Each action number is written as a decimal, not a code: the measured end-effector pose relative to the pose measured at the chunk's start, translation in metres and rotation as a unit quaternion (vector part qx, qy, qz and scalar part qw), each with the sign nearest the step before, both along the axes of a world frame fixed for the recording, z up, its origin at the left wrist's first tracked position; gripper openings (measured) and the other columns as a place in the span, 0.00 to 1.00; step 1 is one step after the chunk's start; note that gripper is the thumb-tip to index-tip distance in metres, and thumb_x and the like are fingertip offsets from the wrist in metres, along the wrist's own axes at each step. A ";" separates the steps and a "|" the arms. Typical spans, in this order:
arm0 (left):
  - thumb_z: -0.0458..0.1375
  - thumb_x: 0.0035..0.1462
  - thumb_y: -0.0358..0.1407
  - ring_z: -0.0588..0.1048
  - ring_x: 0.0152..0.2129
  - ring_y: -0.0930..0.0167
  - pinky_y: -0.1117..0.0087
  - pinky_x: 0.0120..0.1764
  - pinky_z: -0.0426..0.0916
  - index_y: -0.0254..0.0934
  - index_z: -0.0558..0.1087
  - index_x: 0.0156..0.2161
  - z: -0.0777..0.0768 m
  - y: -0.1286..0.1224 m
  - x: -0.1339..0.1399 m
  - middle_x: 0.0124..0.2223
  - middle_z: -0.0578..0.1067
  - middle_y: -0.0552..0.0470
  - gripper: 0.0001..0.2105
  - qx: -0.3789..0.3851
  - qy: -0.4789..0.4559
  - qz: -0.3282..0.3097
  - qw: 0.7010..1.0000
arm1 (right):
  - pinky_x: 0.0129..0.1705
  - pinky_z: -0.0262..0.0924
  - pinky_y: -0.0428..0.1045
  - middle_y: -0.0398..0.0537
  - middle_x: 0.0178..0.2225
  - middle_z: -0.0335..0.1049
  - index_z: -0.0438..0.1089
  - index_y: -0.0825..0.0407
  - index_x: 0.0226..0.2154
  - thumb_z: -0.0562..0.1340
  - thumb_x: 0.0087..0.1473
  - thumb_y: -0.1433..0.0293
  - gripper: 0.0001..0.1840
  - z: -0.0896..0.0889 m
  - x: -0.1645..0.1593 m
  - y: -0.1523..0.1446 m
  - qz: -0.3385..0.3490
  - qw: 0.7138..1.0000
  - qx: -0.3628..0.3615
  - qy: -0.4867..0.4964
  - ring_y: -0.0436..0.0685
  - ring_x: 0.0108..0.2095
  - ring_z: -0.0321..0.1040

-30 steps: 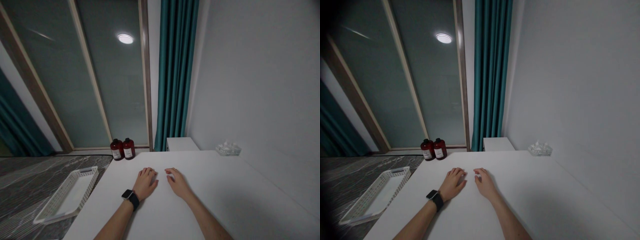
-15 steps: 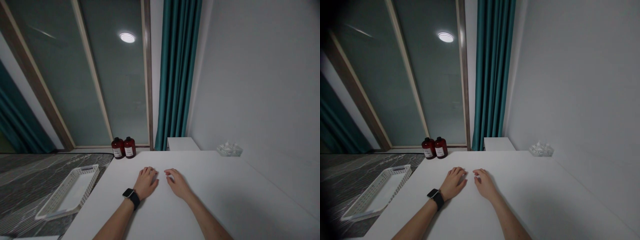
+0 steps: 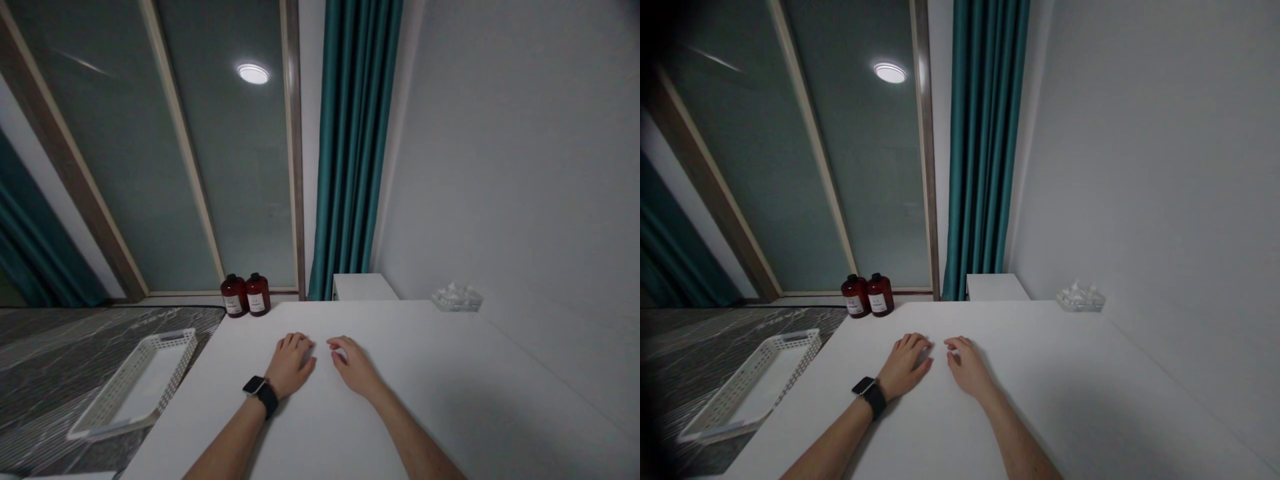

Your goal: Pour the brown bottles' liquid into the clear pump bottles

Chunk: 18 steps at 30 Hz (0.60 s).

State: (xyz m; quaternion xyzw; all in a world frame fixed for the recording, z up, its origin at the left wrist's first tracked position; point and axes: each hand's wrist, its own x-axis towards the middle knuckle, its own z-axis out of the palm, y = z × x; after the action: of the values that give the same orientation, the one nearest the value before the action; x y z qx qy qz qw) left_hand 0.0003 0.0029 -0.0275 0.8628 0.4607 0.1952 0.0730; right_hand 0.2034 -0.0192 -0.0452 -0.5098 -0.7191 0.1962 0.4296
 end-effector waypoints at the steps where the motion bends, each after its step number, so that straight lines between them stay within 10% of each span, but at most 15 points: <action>1: 0.55 0.59 0.36 0.66 0.49 0.60 0.58 0.51 0.61 0.42 0.70 0.48 0.000 0.000 0.000 0.50 0.71 0.47 0.11 0.000 0.000 -0.001 1.000 | 0.49 0.64 0.53 0.47 0.38 0.74 0.73 0.49 0.43 0.57 0.52 0.79 0.18 0.000 0.000 0.000 0.000 1.000 0.000 0.000 0.57 0.43 0.71; 18: 0.55 0.60 0.35 0.66 0.50 0.60 0.58 0.52 0.61 0.42 0.70 0.48 0.001 0.000 0.000 0.50 0.70 0.47 0.11 0.000 0.003 -0.002 1.000 | 0.49 0.64 0.54 0.49 0.39 0.74 0.73 0.50 0.43 0.57 0.53 0.78 0.17 0.002 0.000 -0.001 0.006 1.000 -0.010 -0.010 0.58 0.42 0.70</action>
State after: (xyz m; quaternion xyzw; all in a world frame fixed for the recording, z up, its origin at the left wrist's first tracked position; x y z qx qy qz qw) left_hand 0.0004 0.0025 -0.0260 0.8642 0.4591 0.1927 0.0723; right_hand 0.2037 -0.0198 -0.0430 -0.5120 -0.7241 0.2012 0.4160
